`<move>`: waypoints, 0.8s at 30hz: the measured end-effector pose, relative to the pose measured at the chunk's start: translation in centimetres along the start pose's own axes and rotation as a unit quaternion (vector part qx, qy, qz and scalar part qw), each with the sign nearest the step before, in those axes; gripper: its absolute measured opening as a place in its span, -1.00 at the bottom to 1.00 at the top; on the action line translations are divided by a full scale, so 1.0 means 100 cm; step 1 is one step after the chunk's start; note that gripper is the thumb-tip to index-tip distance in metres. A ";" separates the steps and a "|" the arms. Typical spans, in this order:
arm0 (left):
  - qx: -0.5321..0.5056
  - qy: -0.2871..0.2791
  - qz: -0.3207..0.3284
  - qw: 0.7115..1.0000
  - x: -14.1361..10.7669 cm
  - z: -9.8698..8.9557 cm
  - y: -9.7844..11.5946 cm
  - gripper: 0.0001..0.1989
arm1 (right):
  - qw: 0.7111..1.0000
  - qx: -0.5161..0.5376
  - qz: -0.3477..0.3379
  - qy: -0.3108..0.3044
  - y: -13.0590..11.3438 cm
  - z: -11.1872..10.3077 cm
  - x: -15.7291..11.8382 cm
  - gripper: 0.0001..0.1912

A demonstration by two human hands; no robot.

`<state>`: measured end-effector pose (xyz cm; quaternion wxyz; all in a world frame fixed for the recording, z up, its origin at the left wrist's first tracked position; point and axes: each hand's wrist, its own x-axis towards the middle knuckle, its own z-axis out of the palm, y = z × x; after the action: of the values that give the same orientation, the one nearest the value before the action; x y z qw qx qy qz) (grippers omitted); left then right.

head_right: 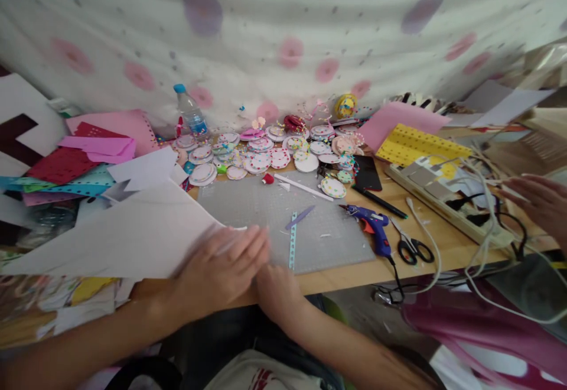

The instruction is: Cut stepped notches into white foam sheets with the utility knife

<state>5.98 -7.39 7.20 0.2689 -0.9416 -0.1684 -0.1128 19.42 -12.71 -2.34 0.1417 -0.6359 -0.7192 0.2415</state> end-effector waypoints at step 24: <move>0.051 -0.230 -0.081 0.969 0.008 -0.033 -0.057 -0.67 | 0.983 -0.119 -0.054 -0.131 0.014 -0.066 0.002 -0.83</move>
<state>4.17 -4.40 12.91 0.2608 -0.9104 -0.3073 0.0937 23.97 -11.32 2.47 -0.0177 -0.5717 -0.7883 0.2270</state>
